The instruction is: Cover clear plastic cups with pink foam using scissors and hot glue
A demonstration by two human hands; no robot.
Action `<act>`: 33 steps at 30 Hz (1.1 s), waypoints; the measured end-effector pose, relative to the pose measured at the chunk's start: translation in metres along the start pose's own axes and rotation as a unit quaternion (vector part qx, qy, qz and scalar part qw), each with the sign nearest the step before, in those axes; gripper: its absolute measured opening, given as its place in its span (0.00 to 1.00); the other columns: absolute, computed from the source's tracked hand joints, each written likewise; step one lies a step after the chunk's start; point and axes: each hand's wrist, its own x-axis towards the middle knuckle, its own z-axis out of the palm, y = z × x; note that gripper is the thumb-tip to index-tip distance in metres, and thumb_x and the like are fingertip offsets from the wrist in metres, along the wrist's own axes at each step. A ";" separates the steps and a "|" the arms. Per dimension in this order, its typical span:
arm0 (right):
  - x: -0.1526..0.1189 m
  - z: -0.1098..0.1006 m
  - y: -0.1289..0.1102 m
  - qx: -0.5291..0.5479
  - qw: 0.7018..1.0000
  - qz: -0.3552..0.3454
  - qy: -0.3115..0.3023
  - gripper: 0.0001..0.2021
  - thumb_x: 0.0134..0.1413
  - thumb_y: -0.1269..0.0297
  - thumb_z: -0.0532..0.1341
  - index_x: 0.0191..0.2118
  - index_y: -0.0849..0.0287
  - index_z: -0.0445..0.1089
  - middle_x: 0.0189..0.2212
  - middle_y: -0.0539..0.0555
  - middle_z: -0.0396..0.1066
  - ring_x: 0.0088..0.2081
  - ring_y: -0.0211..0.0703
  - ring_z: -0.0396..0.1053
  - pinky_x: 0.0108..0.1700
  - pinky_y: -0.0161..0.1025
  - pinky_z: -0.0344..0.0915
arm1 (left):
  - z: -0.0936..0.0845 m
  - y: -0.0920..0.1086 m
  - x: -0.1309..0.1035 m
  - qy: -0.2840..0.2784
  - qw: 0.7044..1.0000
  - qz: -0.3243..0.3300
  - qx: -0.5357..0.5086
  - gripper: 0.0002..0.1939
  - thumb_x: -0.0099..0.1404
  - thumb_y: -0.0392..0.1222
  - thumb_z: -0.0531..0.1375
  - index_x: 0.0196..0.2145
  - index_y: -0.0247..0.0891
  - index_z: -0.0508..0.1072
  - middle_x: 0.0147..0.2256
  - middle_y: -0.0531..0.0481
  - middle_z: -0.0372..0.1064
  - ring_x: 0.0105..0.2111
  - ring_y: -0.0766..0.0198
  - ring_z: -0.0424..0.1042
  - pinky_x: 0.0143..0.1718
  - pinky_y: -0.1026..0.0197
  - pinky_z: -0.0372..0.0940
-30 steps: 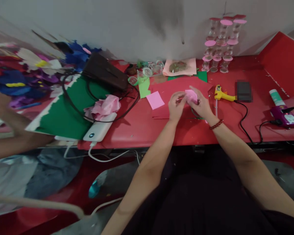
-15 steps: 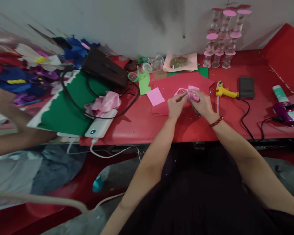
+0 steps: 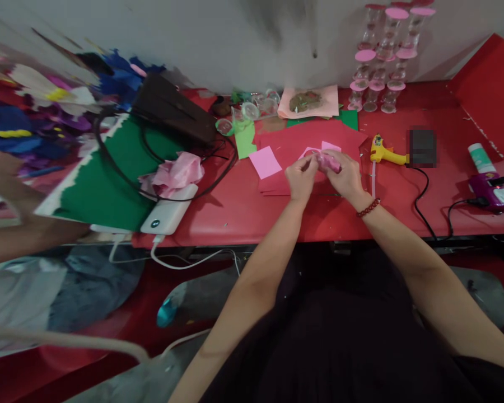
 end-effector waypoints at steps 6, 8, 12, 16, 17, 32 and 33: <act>0.004 -0.003 0.004 0.003 1.000 -0.015 -0.001 0.16 0.67 0.60 0.65 0.57 0.49 0.77 0.55 0.55 0.81 0.57 0.52 0.78 0.63 0.54 0.73 | 0.000 -0.004 0.001 -0.046 0.997 -0.010 -0.063 0.11 0.62 0.43 0.72 0.44 0.48 0.87 0.45 0.51 0.86 0.45 0.60 0.84 0.55 0.53 0.76; 0.003 -0.005 0.004 0.002 1.000 -0.012 -0.010 0.16 0.66 0.60 0.65 0.58 0.49 0.77 0.56 0.56 0.81 0.56 0.53 0.78 0.63 0.55 0.73 | -0.002 -0.004 0.002 -0.050 0.997 -0.013 -0.057 0.12 0.61 0.43 0.73 0.44 0.48 0.87 0.44 0.51 0.86 0.43 0.62 0.84 0.54 0.54 0.76; 0.000 -0.008 0.002 -0.010 1.000 0.003 -0.023 0.17 0.66 0.63 0.64 0.58 0.49 0.78 0.54 0.57 0.81 0.52 0.52 0.79 0.60 0.54 0.76 | -0.004 -0.002 0.003 -0.055 0.997 -0.015 -0.046 0.10 0.61 0.40 0.72 0.42 0.46 0.87 0.41 0.50 0.86 0.38 0.64 0.83 0.51 0.56 0.76; -0.002 -0.007 -0.001 -0.024 0.999 0.003 -0.022 0.18 0.64 0.68 0.65 0.58 0.50 0.78 0.48 0.56 0.82 0.46 0.48 0.80 0.55 0.50 0.78 | -0.002 0.004 0.000 -0.038 0.999 -0.016 -0.031 0.09 0.62 0.37 0.72 0.41 0.47 0.87 0.37 0.52 0.86 0.33 0.66 0.81 0.45 0.59 0.76; -0.003 -0.007 -0.002 -0.027 0.999 0.004 -0.021 0.18 0.64 0.69 0.65 0.58 0.50 0.79 0.48 0.57 0.81 0.46 0.48 0.79 0.55 0.49 0.78 | -0.001 0.006 -0.002 -0.028 0.999 -0.015 -0.022 0.09 0.62 0.37 0.72 0.40 0.47 0.87 0.36 0.53 0.86 0.33 0.66 0.80 0.44 0.59 0.75; -0.001 -0.003 -0.008 -0.017 1.000 0.023 0.003 0.17 0.66 0.64 0.65 0.57 0.48 0.79 0.52 0.57 0.82 0.51 0.51 0.80 0.57 0.50 0.77 | 0.006 0.009 -0.005 -0.015 0.999 -0.038 -0.014 0.08 0.67 0.40 0.67 0.42 0.47 0.87 0.38 0.53 0.86 0.37 0.65 0.81 0.47 0.60 0.75; -0.001 -0.003 -0.008 -0.023 1.000 0.019 0.006 0.16 0.66 0.64 0.64 0.57 0.49 0.79 0.52 0.57 0.82 0.51 0.51 0.80 0.57 0.50 0.77 | 0.005 0.008 -0.005 -0.021 0.999 -0.037 -0.019 0.09 0.66 0.40 0.68 0.43 0.47 0.87 0.41 0.51 0.86 0.39 0.64 0.82 0.49 0.59 0.75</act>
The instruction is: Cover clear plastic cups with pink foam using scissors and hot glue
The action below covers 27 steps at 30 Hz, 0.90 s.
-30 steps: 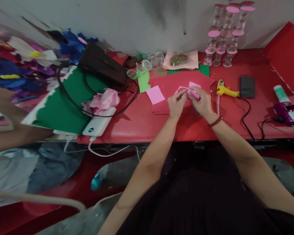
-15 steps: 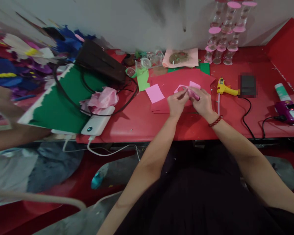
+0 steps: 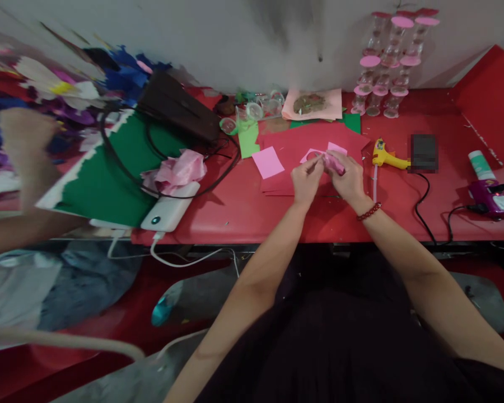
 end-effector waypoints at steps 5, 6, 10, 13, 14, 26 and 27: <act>-0.001 0.000 0.001 0.000 1.000 -0.019 0.014 0.15 0.66 0.64 0.64 0.56 0.50 0.79 0.51 0.57 0.83 0.51 0.52 0.79 0.59 0.52 0.77 | -0.004 0.000 0.001 -0.008 1.000 0.005 0.021 0.08 0.65 0.42 0.70 0.42 0.46 0.87 0.41 0.49 0.86 0.38 0.63 0.82 0.48 0.57 0.75; -0.002 0.000 0.001 0.003 1.000 -0.020 0.014 0.15 0.65 0.64 0.64 0.56 0.51 0.80 0.51 0.57 0.83 0.51 0.52 0.79 0.58 0.51 0.77 | -0.005 0.001 0.000 -0.010 1.000 0.002 0.017 0.07 0.65 0.41 0.70 0.41 0.46 0.87 0.40 0.50 0.86 0.36 0.64 0.82 0.47 0.57 0.75; -0.005 0.001 0.003 0.005 1.000 0.003 -0.006 0.17 0.65 0.63 0.65 0.57 0.50 0.79 0.48 0.58 0.81 0.46 0.51 0.80 0.54 0.52 0.78 | -0.003 0.004 -0.002 -0.001 1.000 0.002 0.022 0.06 0.66 0.43 0.69 0.39 0.46 0.88 0.31 0.56 0.84 0.30 0.67 0.77 0.39 0.61 0.73; -0.007 0.002 0.001 0.006 1.000 0.008 -0.020 0.18 0.66 0.63 0.64 0.59 0.49 0.78 0.48 0.59 0.80 0.46 0.52 0.80 0.54 0.52 0.78 | -0.003 0.006 -0.003 0.025 0.998 0.017 0.057 0.05 0.65 0.43 0.69 0.34 0.44 0.87 0.25 0.57 0.79 0.27 0.67 0.74 0.35 0.63 0.69; -0.008 0.003 0.001 0.005 1.000 0.004 -0.022 0.18 0.66 0.63 0.64 0.59 0.49 0.78 0.49 0.59 0.80 0.46 0.52 0.80 0.54 0.51 0.78 | -0.004 0.006 -0.002 0.036 0.997 0.022 0.064 0.05 0.65 0.41 0.69 0.33 0.43 0.87 0.25 0.56 0.78 0.27 0.67 0.74 0.35 0.63 0.69; 0.003 0.000 -0.002 0.011 1.000 -0.009 0.014 0.16 0.66 0.53 0.66 0.56 0.48 0.77 0.54 0.55 0.82 0.55 0.53 0.79 0.61 0.52 0.75 | -0.007 0.002 0.000 0.007 0.999 0.034 -0.021 0.08 0.65 0.39 0.67 0.41 0.45 0.86 0.42 0.49 0.86 0.43 0.61 0.83 0.53 0.55 0.76; 0.003 0.000 -0.001 0.013 1.000 -0.010 0.013 0.16 0.66 0.55 0.66 0.56 0.49 0.77 0.54 0.55 0.82 0.55 0.53 0.79 0.61 0.52 0.75 | -0.007 0.003 0.000 0.005 0.999 0.041 -0.015 0.08 0.65 0.39 0.68 0.41 0.45 0.87 0.42 0.49 0.86 0.44 0.60 0.84 0.54 0.54 0.76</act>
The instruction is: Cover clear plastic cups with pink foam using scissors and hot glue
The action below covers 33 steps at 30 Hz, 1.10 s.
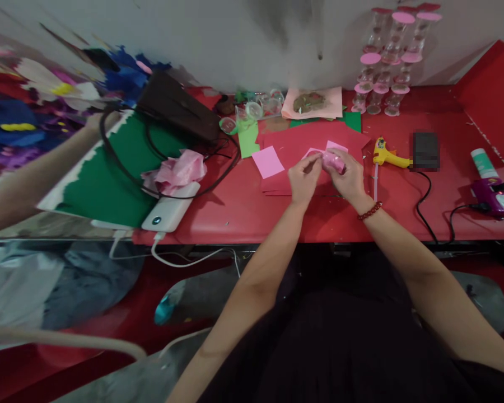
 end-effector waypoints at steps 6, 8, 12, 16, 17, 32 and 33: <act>-0.001 -0.002 0.005 -0.004 1.000 0.001 -0.023 0.15 0.65 0.58 0.66 0.55 0.49 0.78 0.53 0.56 0.82 0.54 0.54 0.79 0.61 0.54 0.74 | -0.010 -0.003 0.005 -0.043 0.997 0.013 0.058 0.05 0.65 0.42 0.70 0.38 0.46 0.87 0.40 0.49 0.86 0.42 0.58 0.84 0.54 0.52 0.76; -0.002 -0.004 0.006 -0.009 0.999 0.005 -0.040 0.15 0.65 0.58 0.66 0.55 0.49 0.78 0.52 0.57 0.82 0.52 0.54 0.80 0.59 0.54 0.75 | -0.014 -0.004 0.007 -0.065 0.995 0.030 0.076 0.05 0.65 0.43 0.71 0.38 0.46 0.87 0.39 0.49 0.86 0.41 0.58 0.84 0.52 0.53 0.76; -0.003 -0.004 0.005 -0.015 0.998 0.011 -0.054 0.16 0.65 0.59 0.65 0.56 0.49 0.78 0.49 0.57 0.82 0.49 0.53 0.80 0.57 0.52 0.77 | -0.018 -0.004 0.010 -0.081 0.986 0.081 0.125 0.02 0.64 0.43 0.71 0.36 0.46 0.87 0.38 0.48 0.85 0.38 0.60 0.82 0.48 0.57 0.75; -0.004 -0.004 0.001 -0.014 0.999 0.004 -0.046 0.16 0.63 0.62 0.66 0.55 0.49 0.79 0.49 0.57 0.82 0.50 0.53 0.80 0.58 0.51 0.76 | -0.016 -0.003 0.008 -0.057 0.981 0.098 0.160 0.04 0.64 0.43 0.70 0.32 0.43 0.84 0.34 0.48 0.82 0.35 0.60 0.80 0.45 0.57 0.73; -0.004 -0.003 0.000 -0.011 0.999 0.002 -0.047 0.16 0.63 0.63 0.67 0.56 0.49 0.78 0.50 0.57 0.82 0.51 0.53 0.79 0.58 0.51 0.76 | -0.015 -0.002 0.008 -0.051 0.981 0.096 0.162 0.05 0.65 0.44 0.69 0.32 0.42 0.83 0.33 0.48 0.82 0.35 0.60 0.80 0.45 0.57 0.72; -0.001 0.005 -0.002 0.186 0.979 0.038 -0.072 0.25 0.63 0.44 0.66 0.60 0.52 0.73 0.54 0.59 0.78 0.52 0.51 0.76 0.57 0.51 0.74 | -0.113 0.045 -0.049 0.138 0.976 -0.020 0.166 0.18 0.68 0.46 0.54 0.21 0.43 0.63 0.19 0.55 0.63 0.21 0.66 0.64 0.28 0.62 0.59; 0.000 0.005 -0.001 0.207 0.976 0.031 -0.068 0.26 0.62 0.43 0.67 0.60 0.51 0.74 0.54 0.58 0.77 0.52 0.51 0.76 0.57 0.51 0.74 | -0.133 0.053 -0.059 0.131 0.959 -0.043 0.247 0.16 0.66 0.45 0.55 0.20 0.42 0.64 0.18 0.55 0.63 0.22 0.65 0.64 0.29 0.61 0.59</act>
